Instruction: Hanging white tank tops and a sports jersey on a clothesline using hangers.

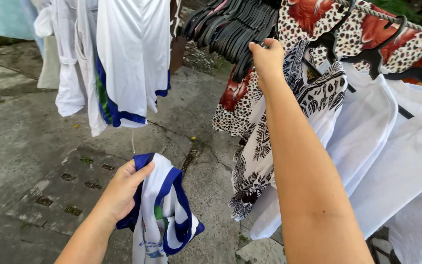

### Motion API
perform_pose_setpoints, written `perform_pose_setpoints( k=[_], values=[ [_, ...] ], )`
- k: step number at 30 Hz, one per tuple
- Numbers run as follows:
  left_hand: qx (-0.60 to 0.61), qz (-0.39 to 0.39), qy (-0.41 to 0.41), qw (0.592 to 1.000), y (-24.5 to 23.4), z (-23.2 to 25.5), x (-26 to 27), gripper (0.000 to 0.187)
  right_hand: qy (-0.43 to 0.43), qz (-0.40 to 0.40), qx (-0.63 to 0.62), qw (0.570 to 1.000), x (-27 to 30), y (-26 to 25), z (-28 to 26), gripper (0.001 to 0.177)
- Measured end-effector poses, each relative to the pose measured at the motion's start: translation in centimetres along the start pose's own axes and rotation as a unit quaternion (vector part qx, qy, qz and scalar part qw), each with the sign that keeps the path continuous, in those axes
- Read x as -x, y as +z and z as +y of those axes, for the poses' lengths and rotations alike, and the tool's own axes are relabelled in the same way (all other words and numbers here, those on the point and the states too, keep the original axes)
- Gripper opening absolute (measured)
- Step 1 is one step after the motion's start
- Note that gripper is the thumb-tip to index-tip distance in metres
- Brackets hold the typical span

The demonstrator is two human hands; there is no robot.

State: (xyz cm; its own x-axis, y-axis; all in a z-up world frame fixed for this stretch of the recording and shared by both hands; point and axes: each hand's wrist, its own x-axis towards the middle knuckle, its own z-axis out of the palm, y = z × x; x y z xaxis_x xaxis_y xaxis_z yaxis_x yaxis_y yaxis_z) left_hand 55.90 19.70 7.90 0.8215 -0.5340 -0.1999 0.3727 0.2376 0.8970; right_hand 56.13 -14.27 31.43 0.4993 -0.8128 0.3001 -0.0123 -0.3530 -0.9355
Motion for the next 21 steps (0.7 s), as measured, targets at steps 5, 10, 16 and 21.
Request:
perform_pose_setpoints(
  k=[5, 10, 16, 21],
  values=[
    [-0.015, -0.041, -0.012, 0.999, -1.4, 0.3, -2.4, 0.013, -0.031, 0.035, 0.011, 0.999, -1.0, 0.1, 0.8, 0.057],
    [-0.012, -0.061, -0.038, 0.997, -1.9, 1.1, -3.6, 0.016, -0.047, 0.051, -0.045, 0.997, 0.2, -0.9, -0.6, 0.054],
    [-0.016, -0.090, -0.039, 0.995, -2.1, 1.4, -5.2, 0.021, -0.034, 0.065, -0.093, 0.993, 3.4, -3.0, -2.7, 0.049],
    [-0.021, -0.097, -0.044, 0.994, -1.4, 1.8, -6.0, 0.024, -0.015, 0.017, -0.170, 0.985, 9.8, -5.0, 1.0, 0.071]
  ],
)
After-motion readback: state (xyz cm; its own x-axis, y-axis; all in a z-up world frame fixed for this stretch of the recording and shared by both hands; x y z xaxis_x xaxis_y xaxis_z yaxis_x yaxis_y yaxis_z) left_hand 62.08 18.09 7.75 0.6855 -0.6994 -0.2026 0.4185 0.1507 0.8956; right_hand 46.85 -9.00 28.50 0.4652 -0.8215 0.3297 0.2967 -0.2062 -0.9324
